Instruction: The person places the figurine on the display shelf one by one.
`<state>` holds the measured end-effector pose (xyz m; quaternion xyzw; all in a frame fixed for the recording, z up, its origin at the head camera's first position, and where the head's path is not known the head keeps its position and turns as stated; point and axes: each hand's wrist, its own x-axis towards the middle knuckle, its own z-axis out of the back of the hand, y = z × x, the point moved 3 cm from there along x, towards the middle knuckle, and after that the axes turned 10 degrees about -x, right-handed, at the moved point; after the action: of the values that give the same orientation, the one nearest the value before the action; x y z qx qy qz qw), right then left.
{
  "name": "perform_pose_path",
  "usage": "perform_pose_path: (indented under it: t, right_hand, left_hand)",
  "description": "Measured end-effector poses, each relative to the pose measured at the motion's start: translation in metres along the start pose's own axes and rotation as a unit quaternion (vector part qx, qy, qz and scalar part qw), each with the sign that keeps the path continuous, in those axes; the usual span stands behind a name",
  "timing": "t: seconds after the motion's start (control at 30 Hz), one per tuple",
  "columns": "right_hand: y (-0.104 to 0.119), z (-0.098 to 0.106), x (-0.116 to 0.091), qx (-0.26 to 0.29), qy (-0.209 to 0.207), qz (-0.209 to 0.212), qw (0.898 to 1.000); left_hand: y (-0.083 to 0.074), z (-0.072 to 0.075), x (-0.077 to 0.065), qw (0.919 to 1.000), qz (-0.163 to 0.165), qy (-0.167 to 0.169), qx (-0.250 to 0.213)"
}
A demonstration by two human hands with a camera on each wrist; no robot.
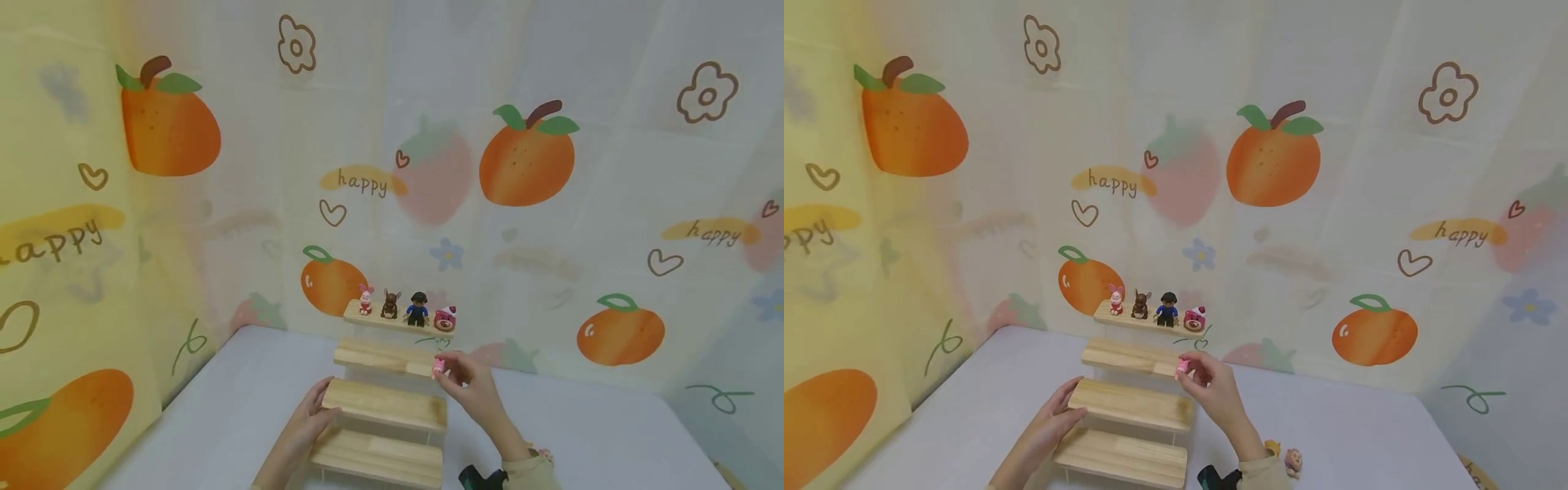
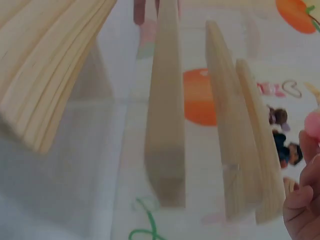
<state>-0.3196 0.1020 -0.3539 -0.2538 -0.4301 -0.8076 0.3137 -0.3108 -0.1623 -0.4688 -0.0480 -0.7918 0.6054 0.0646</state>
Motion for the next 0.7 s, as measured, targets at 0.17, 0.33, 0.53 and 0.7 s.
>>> perform_pose_path:
  t: [0.17,0.33,0.53,0.7]
  right_hand:
    - [-0.002,-0.021,0.012,0.001,0.005,-0.023,1.0]
    - [-0.014,-0.044,0.024,-0.012,0.019,-0.037,0.999]
    - [-0.012,-0.063,0.033,-0.09,0.027,0.026,0.995]
    - [-0.016,-0.075,0.04,-0.132,0.054,0.022,0.99]
  left_hand:
    - [0.001,0.004,-0.001,0.9999,-0.004,0.012,-0.008]
    - [0.0,0.004,0.0,0.9999,-0.01,0.008,0.0]
    - [0.001,0.002,-0.003,1.0,-0.005,0.004,-0.007]
    - [-0.002,-0.002,0.0,1.0,0.007,-0.001,0.005]
